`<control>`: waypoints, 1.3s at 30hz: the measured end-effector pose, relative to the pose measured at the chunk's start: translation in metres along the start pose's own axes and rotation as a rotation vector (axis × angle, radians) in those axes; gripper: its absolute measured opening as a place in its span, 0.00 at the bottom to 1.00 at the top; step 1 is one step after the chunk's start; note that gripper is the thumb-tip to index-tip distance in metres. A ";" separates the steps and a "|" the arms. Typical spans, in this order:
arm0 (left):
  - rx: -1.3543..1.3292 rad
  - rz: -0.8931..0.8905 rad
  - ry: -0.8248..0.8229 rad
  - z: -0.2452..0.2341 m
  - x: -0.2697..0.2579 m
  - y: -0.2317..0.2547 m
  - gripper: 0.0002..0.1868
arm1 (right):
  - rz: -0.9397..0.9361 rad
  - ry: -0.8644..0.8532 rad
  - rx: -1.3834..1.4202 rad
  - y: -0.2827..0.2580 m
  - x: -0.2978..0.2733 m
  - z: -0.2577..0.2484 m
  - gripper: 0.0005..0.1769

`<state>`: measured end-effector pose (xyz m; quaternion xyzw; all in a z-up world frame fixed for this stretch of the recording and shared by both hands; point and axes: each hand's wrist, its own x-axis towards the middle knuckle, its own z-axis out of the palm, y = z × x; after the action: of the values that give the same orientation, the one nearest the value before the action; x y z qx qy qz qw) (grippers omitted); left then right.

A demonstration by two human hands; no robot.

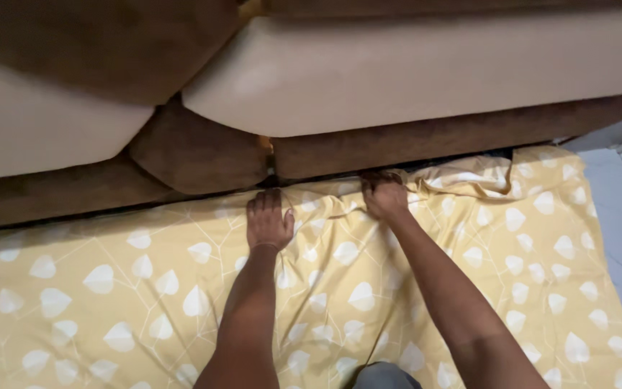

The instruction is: The person smooths and tucks a yellow patterned bedsheet onto a mattress. They use both hands to pull the fabric taut and fold the edges under the mattress along the sides and corners.

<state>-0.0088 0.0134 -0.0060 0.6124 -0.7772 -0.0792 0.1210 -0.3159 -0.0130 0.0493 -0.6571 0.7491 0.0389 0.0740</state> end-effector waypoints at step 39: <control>-0.038 0.033 0.093 0.030 0.000 -0.012 0.38 | -0.088 0.236 0.255 0.055 -0.009 -0.014 0.24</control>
<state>-0.0062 0.0095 -0.0382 0.6002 -0.7790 -0.0636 0.1699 -0.3704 0.0012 0.0629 -0.6745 0.7221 -0.1371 0.0701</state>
